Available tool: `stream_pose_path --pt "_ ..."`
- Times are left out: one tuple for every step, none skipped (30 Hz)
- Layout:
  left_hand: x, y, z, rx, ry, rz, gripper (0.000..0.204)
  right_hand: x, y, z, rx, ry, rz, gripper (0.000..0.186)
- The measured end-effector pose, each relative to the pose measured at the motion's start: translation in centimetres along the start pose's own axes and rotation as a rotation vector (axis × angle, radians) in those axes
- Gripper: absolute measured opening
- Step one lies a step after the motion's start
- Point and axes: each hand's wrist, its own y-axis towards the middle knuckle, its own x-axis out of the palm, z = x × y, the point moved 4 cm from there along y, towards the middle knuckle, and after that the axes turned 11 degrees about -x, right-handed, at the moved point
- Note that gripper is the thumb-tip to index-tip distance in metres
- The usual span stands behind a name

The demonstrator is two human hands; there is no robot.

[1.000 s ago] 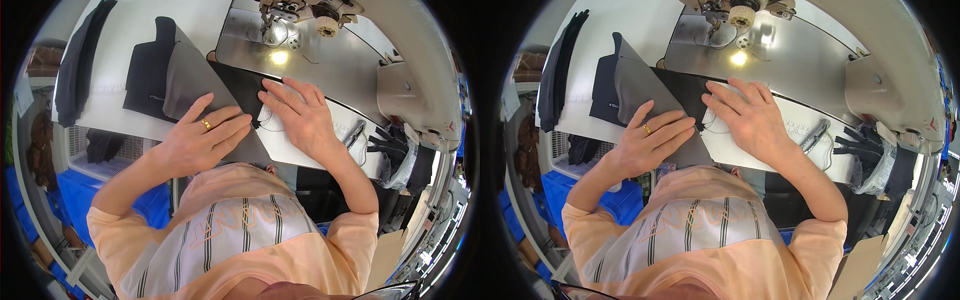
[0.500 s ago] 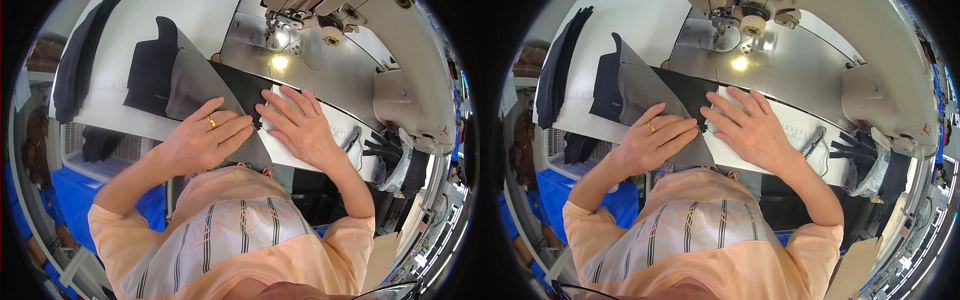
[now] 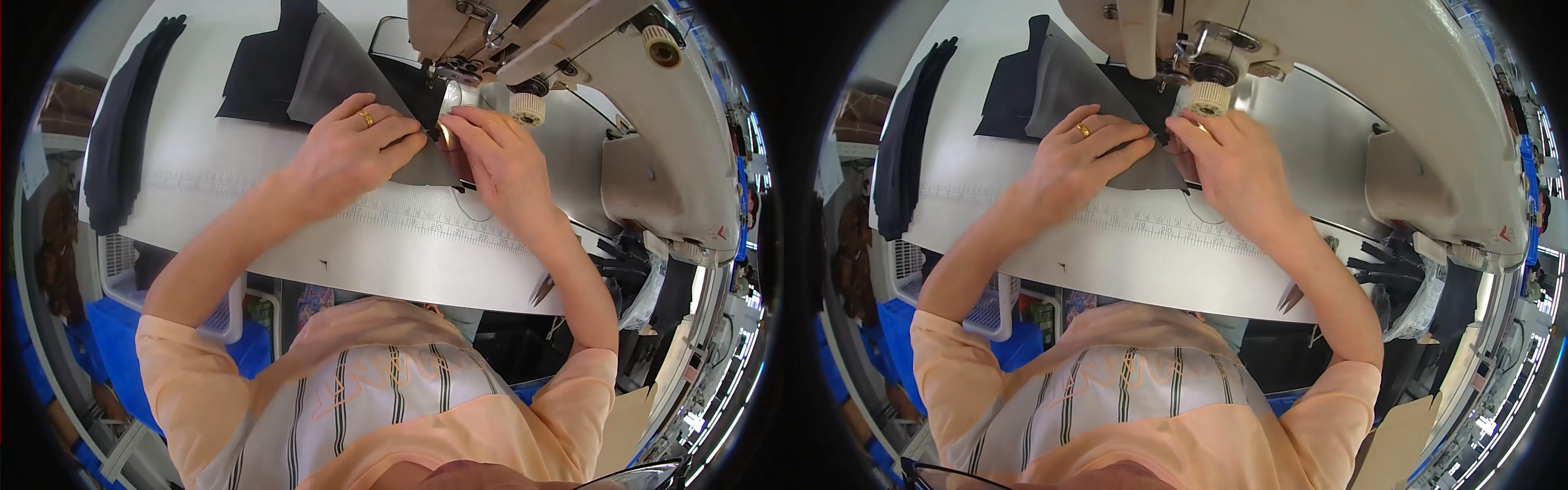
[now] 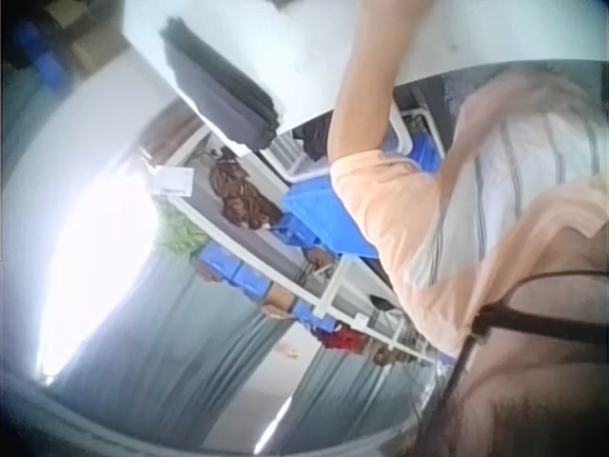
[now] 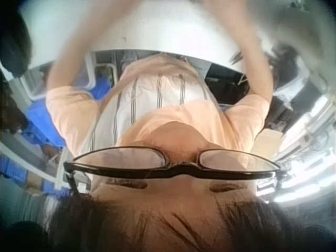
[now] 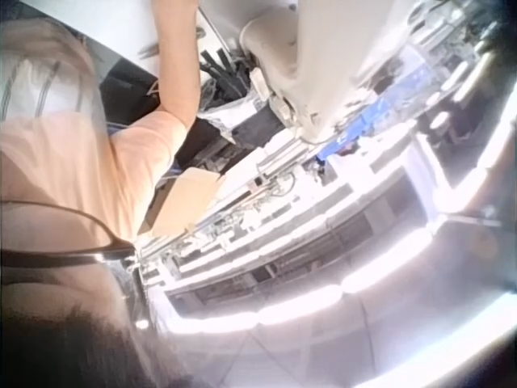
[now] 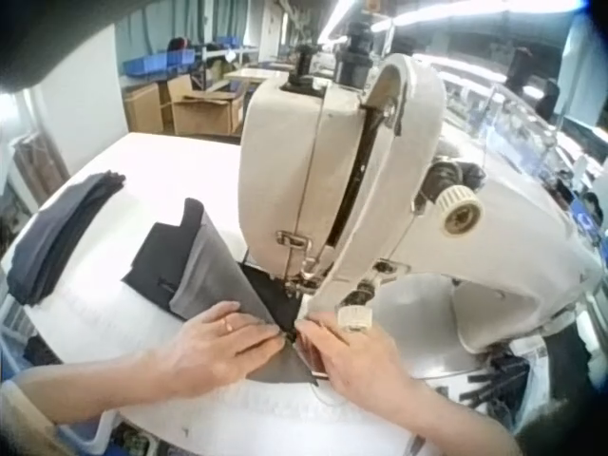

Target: Sewing a zipper into a piece of black fabric using a sewing machine.

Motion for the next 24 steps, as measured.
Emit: stream_pose_path --pt "0.1 0.1 -0.1 -0.008 0.001 0.003 0.031 0.4 0.0 0.2 0.038 0.025 -0.067 0.034" --pt "0.1 0.1 -0.2 -0.016 0.002 0.007 0.031 0.6 0.1 0.5 0.036 0.025 -0.066 0.034" --pt "0.1 0.2 -0.2 -0.017 0.004 0.008 0.031 0.8 0.1 0.6 -0.016 -0.014 -0.051 0.035" --pt "0.1 0.2 -0.2 -0.017 0.011 0.021 0.031 1.0 0.1 0.6 -0.068 -0.053 -0.036 0.037" --pt "0.1 0.2 -0.2 -0.017 0.02 0.034 0.031 1.1 0.1 0.6 -0.07 -0.053 -0.035 0.037" --pt "0.0 0.3 -0.3 -0.018 0.021 0.035 0.031 1.2 0.0 0.9 -0.011 -0.069 -0.074 0.036" --pt "0.0 0.4 -0.3 -0.023 0.007 0.022 0.032 1.4 -0.1 1.2 0.048 -0.084 -0.112 0.035" --pt "0.0 0.5 -0.3 -0.027 -0.012 0.007 0.032 1.4 -0.1 1.4 0.051 -0.084 -0.114 0.035" --pt "-0.2 0.5 -0.1 -0.027 -0.015 0.006 0.032 1.4 -0.1 2.0 0.121 -0.065 -0.111 0.032" --pt "-0.5 0.4 0.2 -0.023 -0.01 -0.031 0.032 1.5 -0.1 2.5 0.191 -0.045 -0.107 0.03" --pt "-0.7 0.2 0.5 -0.02 -0.002 -0.067 0.032 1.5 0.0 2.6 0.191 -0.044 -0.108 0.03" --pt "-0.8 0.1 0.8 -0.021 -0.002 -0.067 0.032 1.5 0.3 2.3 0.136 -0.076 -0.078 0.029" --pt "-0.8 -0.1 1.0 -0.031 -0.021 -0.054 0.032 1.5 0.6 2.2 0.081 -0.107 -0.048 0.028" --pt "-0.9 -0.1 1.1 -0.039 -0.04 -0.041 0.032 1.6 0.7 2.4 0.081 -0.107 -0.048 0.028" --pt "-0.8 -0.2 1.1 -0.039 -0.04 -0.04 0.032 1.7 0.9 2.6 0.029 -0.13 -0.009 0.027" --pt "-0.8 -0.2 1.1 -0.052 -0.026 -0.021 0.032 1.9 1.1 2.9 -0.024 -0.152 0.03 0.026" --pt "-0.7 -0.2 1.0 -0.066 -0.013 -0.004 0.033 2.2 1.0 3.6 -0.022 -0.151 0.028 0.026" --pt "-0.6 -0.1 0.9 -0.063 -0.016 -0.004 0.033 2.9 0.6 5.0 0.107 -0.208 -0.137 0.027" --pt "-0.6 0.1 0.9 -0.059 -0.001 0.007 0.033 3.4 0.0 6.5 0.236 -0.263 -0.303 0.029" --pt "-0.6 0.2 0.7 -0.058 0.019 0.018 0.032 3.3 0.2 6.9 0.17 -0.198 -0.222 0.025" --pt "-0.5 0.3 0.6 -0.058 0.019 0.019 0.032 3.0 -0.1 7.1 0.17 -0.199 -0.222 0.025" --pt "-0.3 0.4 0.5 -0.072 0.005 0.014 0.033 2.6 -0.3 6.7 0.03 -0.314 -0.191 0.024" --pt "-0.2 0.5 0.4 -0.085 -0.008 0.008 0.033 2.2 -0.4 6.1 -0.11 -0.428 -0.157 0.023" --pt "-0.3 0.4 0.3 -0.091 -0.005 0.009 0.033 1.9 0.0 5.4 -0.117 -0.424 -0.158 0.023"
